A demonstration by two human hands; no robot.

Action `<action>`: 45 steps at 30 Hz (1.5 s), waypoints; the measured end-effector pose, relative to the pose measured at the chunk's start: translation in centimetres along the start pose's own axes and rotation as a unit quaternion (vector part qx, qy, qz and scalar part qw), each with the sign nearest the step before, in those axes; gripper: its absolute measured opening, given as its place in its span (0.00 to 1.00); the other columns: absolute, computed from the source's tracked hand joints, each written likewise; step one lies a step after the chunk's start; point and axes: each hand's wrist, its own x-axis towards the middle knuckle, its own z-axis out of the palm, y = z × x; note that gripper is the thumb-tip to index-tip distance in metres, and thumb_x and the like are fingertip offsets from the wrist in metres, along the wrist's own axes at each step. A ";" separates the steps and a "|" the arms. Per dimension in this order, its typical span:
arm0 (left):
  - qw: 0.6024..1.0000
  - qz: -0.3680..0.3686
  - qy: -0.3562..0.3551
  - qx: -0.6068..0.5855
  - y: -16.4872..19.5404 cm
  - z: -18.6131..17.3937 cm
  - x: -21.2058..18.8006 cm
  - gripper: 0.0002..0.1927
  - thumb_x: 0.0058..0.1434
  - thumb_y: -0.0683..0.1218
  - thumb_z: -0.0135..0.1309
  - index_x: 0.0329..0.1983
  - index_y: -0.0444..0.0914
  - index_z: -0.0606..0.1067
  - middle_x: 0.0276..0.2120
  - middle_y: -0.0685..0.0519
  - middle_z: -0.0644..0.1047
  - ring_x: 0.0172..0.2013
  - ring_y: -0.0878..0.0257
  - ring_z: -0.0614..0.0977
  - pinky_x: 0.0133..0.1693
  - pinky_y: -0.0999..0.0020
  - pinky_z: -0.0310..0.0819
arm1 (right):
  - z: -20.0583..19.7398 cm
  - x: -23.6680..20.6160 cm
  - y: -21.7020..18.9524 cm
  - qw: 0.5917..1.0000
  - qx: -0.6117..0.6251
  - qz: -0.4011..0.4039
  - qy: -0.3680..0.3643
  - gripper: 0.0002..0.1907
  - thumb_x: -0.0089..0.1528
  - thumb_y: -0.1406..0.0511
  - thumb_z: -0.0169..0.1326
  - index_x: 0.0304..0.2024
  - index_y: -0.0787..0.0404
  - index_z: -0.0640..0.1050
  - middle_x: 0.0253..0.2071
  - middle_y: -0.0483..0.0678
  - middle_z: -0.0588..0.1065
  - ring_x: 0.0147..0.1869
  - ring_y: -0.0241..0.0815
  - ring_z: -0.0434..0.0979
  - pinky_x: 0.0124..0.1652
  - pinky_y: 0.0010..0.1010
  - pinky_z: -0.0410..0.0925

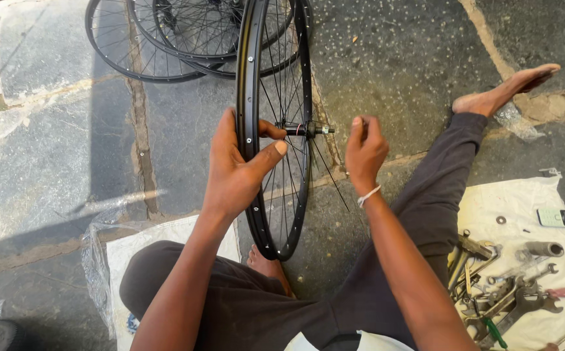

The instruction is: The person threads spokes through a bicycle rim and attaches them to the hub by hand while sitting on the floor.

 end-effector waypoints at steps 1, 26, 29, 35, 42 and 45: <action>1.000 0.020 -0.010 -0.002 0.1 0.0 0.1 0.16 0.62 0.40 0.63 0.49 0.35 0.69 0.42 0.53 0.78 0.42 0.71 0.77 0.46 0.73 0.74 | 0.3 2.1 0.9 0.999 0.003 0.043 -0.032 0.09 0.71 0.62 0.53 0.48 0.58 0.81 0.27 0.42 0.77 0.27 0.34 0.76 0.29 0.24 0.65; 0.998 -0.013 -0.058 0.027 -0.3 -0.5 0.6 0.18 0.60 0.43 0.64 0.49 0.36 0.70 0.41 0.50 0.80 0.46 0.63 0.81 0.48 0.67 0.74 | 0.8 9.2 3.7 0.869 -0.049 0.014 -0.492 0.16 0.64 0.62 0.57 0.55 0.49 0.81 0.38 0.49 0.83 0.39 0.45 0.80 0.42 0.39 0.71; 0.998 -0.010 -0.059 0.030 -0.3 -0.5 0.5 0.19 0.60 0.43 0.65 0.49 0.36 0.70 0.41 0.50 0.80 0.46 0.63 0.81 0.49 0.66 0.74 | 1.7 8.4 3.5 0.867 0.039 -0.017 -0.496 0.17 0.63 0.61 0.59 0.54 0.51 0.81 0.42 0.47 0.83 0.43 0.39 0.81 0.45 0.34 0.72; 0.997 0.007 -0.066 0.040 -0.5 -1.0 0.0 0.19 0.61 0.44 0.65 0.49 0.36 0.70 0.41 0.50 0.81 0.48 0.63 0.83 0.53 0.65 0.75 | 0.8 9.0 2.2 0.876 -0.156 -0.209 -0.406 0.12 0.69 0.63 0.53 0.53 0.50 0.82 0.43 0.48 0.82 0.40 0.42 0.79 0.39 0.38 0.72; 0.999 -0.003 -0.053 0.009 0.1 -0.4 0.3 0.24 0.60 0.46 0.66 0.55 0.34 0.70 0.48 0.52 0.78 0.41 0.67 0.78 0.45 0.70 0.75 | -2.9 8.9 -5.7 0.853 0.390 0.132 -0.320 0.12 0.65 0.73 0.53 0.49 0.65 0.82 0.45 0.52 0.80 0.42 0.39 0.79 0.44 0.32 0.75; 0.998 0.007 -0.044 -0.044 0.6 0.7 0.1 0.29 0.60 0.46 0.65 0.61 0.35 0.68 0.46 0.56 0.76 0.39 0.71 0.76 0.41 0.74 0.72 | -3.9 3.9 -9.6 0.819 0.466 0.079 -0.324 0.14 0.61 0.76 0.53 0.48 0.67 0.82 0.50 0.53 0.80 0.51 0.40 0.81 0.53 0.31 0.75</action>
